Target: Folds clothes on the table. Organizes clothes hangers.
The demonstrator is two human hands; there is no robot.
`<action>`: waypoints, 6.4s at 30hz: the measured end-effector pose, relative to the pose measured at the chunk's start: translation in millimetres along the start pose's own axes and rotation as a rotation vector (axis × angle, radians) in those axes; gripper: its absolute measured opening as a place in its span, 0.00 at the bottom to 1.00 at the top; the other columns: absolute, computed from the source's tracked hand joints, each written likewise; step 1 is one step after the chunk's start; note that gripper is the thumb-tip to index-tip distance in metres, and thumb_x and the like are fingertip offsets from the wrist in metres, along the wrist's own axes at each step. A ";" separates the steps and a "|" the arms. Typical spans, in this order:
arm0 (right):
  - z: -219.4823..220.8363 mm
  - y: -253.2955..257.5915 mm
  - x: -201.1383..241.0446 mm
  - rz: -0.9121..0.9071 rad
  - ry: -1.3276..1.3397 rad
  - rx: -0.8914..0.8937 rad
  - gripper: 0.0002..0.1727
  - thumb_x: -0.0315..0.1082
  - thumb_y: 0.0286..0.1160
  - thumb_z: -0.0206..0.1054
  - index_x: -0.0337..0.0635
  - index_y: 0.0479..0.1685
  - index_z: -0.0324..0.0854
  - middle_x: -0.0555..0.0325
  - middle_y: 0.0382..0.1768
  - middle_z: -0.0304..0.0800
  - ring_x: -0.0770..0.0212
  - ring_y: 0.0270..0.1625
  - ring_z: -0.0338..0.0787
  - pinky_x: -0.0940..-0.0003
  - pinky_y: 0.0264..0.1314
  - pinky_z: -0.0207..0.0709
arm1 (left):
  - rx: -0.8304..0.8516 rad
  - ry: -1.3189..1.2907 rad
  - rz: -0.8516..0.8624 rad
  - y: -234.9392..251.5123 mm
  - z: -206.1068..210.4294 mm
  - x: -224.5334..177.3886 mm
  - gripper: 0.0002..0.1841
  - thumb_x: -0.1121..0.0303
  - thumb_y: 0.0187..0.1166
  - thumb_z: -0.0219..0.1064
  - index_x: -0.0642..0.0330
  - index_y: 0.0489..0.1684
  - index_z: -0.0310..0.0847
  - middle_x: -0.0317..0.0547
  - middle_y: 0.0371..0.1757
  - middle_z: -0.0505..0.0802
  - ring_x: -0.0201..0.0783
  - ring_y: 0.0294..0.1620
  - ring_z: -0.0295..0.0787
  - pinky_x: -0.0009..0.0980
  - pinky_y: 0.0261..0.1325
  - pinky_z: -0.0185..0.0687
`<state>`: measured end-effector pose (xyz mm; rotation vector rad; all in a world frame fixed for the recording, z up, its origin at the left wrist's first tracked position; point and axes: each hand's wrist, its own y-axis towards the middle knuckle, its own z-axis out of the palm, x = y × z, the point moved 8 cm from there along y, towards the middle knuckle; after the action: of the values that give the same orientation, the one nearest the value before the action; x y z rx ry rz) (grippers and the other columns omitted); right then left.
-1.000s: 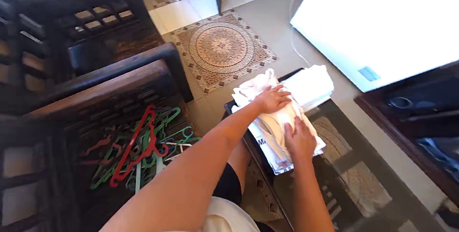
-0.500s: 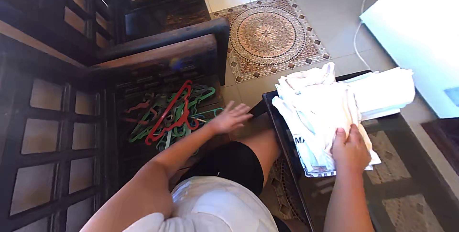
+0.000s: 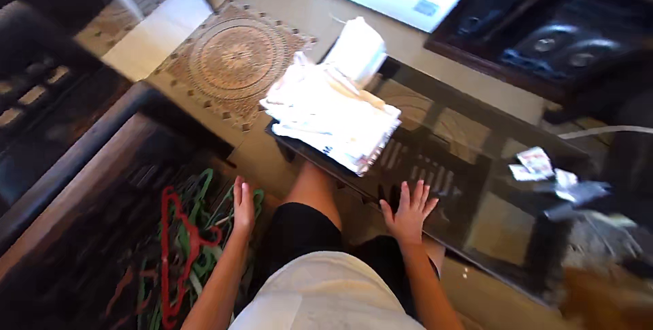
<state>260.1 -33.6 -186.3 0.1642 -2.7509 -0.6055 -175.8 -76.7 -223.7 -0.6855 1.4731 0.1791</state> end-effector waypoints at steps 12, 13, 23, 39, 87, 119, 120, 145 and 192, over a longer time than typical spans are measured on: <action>-57.5 -86.4 -163.5 0.768 -0.248 -0.267 0.38 0.55 0.85 0.41 0.35 0.76 0.80 0.35 0.79 0.77 0.26 0.85 0.68 0.22 0.86 0.42 | -0.357 -0.179 -0.247 88.3 166.8 -3.5 0.40 0.39 0.93 0.29 0.67 0.88 0.56 0.65 0.80 0.77 0.55 0.79 0.75 0.56 0.77 0.73; -56.1 -85.3 -163.4 0.770 -0.254 -0.270 0.37 0.54 0.83 0.43 0.36 0.72 0.84 0.35 0.78 0.79 0.27 0.84 0.71 0.22 0.85 0.44 | -0.378 -0.170 -0.249 88.1 166.4 -3.8 0.40 0.40 0.93 0.31 0.67 0.88 0.58 0.64 0.80 0.77 0.55 0.79 0.76 0.56 0.77 0.73; -54.6 -59.7 -176.9 0.761 -0.261 -0.261 0.33 0.52 0.80 0.48 0.39 0.66 0.89 0.34 0.76 0.80 0.27 0.82 0.73 0.23 0.84 0.47 | -0.439 -0.094 -0.240 99.4 187.5 -13.5 0.35 0.44 0.95 0.35 0.68 0.84 0.63 0.64 0.74 0.81 0.55 0.74 0.80 0.54 0.73 0.77; -17.4 49.0 -257.1 0.822 -0.194 -0.124 0.29 0.50 0.82 0.52 0.46 0.75 0.84 0.42 0.84 0.73 0.36 0.91 0.61 0.26 0.90 0.34 | -0.442 -0.100 -0.169 169.6 279.7 -43.4 0.36 0.44 0.95 0.36 0.69 0.82 0.66 0.63 0.74 0.83 0.53 0.75 0.80 0.51 0.73 0.78; 34.0 321.7 -236.6 0.845 0.346 -0.088 0.64 0.52 0.59 0.85 0.42 0.95 0.47 0.27 0.78 0.69 0.30 0.77 0.76 0.41 0.74 0.75 | -0.445 -0.079 -0.145 201.8 295.1 -40.0 0.34 0.46 0.96 0.37 0.67 0.85 0.62 0.61 0.78 0.80 0.51 0.79 0.77 0.52 0.76 0.76; -4.7 305.6 -413.5 1.195 -0.028 0.110 0.35 0.33 0.79 0.64 0.43 0.89 0.63 0.28 0.81 0.68 0.28 0.85 0.66 0.26 0.73 0.66 | -0.445 -0.082 -0.131 198.9 290.9 -34.6 0.34 0.45 0.94 0.38 0.66 0.78 0.70 0.60 0.72 0.83 0.52 0.72 0.80 0.55 0.69 0.78; -3.4 302.4 -406.2 1.207 0.018 0.108 0.39 0.29 0.76 0.65 0.44 0.91 0.58 0.27 0.80 0.69 0.27 0.83 0.69 0.28 0.72 0.69 | -0.443 -0.086 -0.134 198.9 290.5 -34.0 0.34 0.44 0.94 0.38 0.66 0.78 0.70 0.61 0.73 0.82 0.52 0.72 0.80 0.55 0.70 0.77; 0.6 253.0 -310.9 1.266 0.037 0.338 0.33 0.42 0.67 0.78 0.30 0.70 0.79 0.33 0.75 0.79 0.34 0.83 0.71 0.32 0.76 0.66 | -0.444 -0.063 -0.137 201.4 293.1 -39.0 0.34 0.47 0.95 0.38 0.67 0.86 0.60 0.60 0.78 0.80 0.52 0.79 0.77 0.51 0.77 0.75; 3.1 231.6 -124.1 0.056 0.176 0.235 0.45 0.34 0.73 0.71 0.24 0.89 0.53 0.16 0.85 0.56 0.21 0.87 0.60 0.36 0.89 0.54 | 0.300 0.066 -0.263 150.7 244.6 -47.5 0.29 0.54 0.96 0.46 0.67 0.86 0.62 0.69 0.77 0.80 0.58 0.73 0.82 0.51 0.72 0.78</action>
<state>366.0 198.9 -125.4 0.1832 -2.6370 -0.2391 -50.7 185.9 -238.4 -0.6360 1.4193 -0.2649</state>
